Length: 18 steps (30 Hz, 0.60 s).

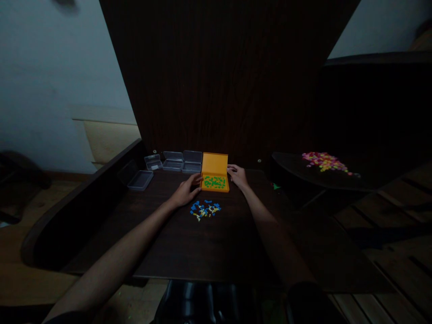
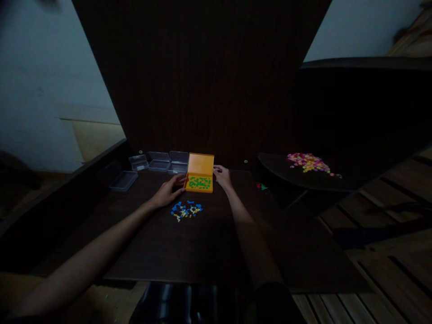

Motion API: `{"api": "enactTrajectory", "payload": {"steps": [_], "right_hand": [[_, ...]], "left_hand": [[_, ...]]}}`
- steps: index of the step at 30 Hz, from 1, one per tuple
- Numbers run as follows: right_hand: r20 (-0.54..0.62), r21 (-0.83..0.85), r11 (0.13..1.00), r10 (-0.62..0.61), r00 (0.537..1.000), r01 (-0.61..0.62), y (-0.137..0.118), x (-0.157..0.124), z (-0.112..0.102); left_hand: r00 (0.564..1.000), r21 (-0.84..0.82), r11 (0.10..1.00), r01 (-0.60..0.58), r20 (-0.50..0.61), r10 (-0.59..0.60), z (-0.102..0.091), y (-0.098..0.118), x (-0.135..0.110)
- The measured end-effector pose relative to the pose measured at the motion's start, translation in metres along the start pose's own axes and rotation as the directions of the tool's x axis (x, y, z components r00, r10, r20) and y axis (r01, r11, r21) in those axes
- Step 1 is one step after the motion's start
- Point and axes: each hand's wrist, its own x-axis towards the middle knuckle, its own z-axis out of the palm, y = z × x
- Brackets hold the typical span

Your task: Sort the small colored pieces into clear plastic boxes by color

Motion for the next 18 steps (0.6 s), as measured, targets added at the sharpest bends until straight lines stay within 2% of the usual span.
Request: {"api": "enactTrajectory", "payload": {"steps": [9,18], "right_hand": [[0.012,0.044,0.999,-0.018,1.000,0.017,0.0008,-0.0011,-0.0019],[-0.014,0.085,0.996,-0.002,1.000,0.003,0.0039,-0.0022,-0.0026]], "left_hand": [[0.999,0.025,0.998,0.050,0.016,-0.050,0.0012,-0.0047,-0.0004],[0.998,0.008,0.999,0.036,0.052,-0.037,0.0009,-0.0079,-0.0006]]}}
